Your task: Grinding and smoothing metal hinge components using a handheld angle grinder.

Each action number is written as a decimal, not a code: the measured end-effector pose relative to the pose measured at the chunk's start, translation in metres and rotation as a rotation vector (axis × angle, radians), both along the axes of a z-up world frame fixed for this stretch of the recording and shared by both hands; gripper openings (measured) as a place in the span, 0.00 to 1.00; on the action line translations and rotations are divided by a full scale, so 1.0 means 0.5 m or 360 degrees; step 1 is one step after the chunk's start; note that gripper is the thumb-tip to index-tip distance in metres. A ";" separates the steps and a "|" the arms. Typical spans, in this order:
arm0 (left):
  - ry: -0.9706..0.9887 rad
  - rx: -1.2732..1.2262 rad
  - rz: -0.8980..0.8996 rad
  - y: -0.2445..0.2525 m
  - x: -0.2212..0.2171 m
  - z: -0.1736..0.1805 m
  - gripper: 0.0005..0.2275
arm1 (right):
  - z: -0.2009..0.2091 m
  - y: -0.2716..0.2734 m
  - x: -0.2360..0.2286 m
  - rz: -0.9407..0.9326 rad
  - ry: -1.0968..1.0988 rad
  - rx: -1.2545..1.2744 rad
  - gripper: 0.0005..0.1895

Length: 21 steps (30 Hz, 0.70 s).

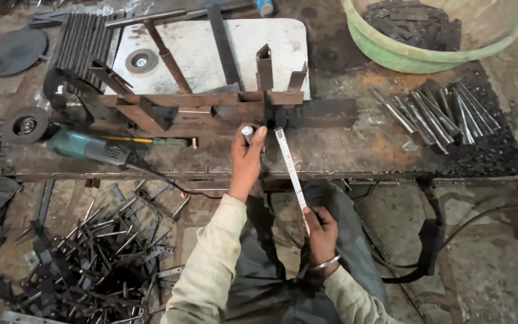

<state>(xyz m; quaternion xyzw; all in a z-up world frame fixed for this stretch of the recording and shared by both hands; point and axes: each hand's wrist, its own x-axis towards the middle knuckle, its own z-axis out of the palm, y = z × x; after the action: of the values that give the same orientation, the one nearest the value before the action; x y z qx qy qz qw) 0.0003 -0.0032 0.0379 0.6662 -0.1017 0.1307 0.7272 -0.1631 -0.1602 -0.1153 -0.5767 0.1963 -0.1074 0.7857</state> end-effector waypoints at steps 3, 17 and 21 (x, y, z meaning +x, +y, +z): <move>-0.0045 -0.0028 0.0041 -0.003 0.007 -0.010 0.11 | -0.004 0.005 -0.001 0.0061 -0.0070 -0.0050 0.05; 0.0035 -0.0100 0.0097 -0.005 0.023 -0.020 0.12 | -0.027 0.003 0.004 0.0097 -0.0025 0.0010 0.07; 0.0013 -0.0142 0.0132 0.004 0.028 -0.030 0.11 | -0.024 -0.001 0.006 0.0078 0.0017 -0.0053 0.06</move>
<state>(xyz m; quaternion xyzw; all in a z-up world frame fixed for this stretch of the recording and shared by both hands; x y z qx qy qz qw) 0.0141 -0.0010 0.0229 0.6373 -0.0652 0.1626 0.7505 -0.1600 -0.1607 -0.1275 -0.5948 0.1846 -0.0884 0.7774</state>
